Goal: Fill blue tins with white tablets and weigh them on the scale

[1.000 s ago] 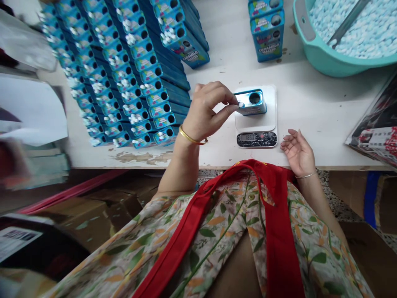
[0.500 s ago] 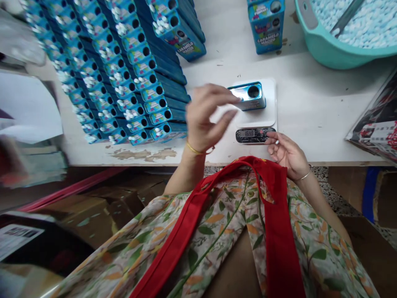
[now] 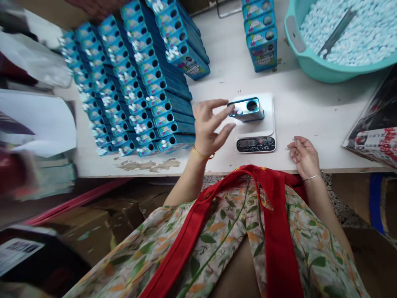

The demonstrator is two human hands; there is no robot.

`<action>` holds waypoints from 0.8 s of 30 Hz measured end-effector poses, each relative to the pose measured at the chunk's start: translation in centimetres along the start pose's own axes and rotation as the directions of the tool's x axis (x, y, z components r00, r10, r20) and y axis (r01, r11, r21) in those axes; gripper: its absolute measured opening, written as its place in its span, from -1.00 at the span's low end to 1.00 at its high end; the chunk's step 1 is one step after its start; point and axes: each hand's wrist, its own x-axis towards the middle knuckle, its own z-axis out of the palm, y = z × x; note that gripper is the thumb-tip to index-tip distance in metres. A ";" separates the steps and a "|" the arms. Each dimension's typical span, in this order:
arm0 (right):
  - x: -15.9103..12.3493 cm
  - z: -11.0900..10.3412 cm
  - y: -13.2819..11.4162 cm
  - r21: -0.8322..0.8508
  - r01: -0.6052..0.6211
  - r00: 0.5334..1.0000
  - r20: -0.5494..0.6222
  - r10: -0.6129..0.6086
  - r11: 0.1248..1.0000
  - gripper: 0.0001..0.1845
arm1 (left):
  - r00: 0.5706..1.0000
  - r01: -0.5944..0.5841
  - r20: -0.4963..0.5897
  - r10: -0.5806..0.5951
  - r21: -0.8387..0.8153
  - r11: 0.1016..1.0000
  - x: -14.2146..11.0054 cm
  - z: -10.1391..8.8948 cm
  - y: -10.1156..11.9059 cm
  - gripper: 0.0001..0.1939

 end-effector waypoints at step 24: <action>-0.3 -0.5 0.9 0.064 -0.057 0.998 0.007 0.057 0.996 -0.34 | 0.975 -0.095 0.210 0.068 0.119 0.988 18.5 6.8 -0.8 -0.53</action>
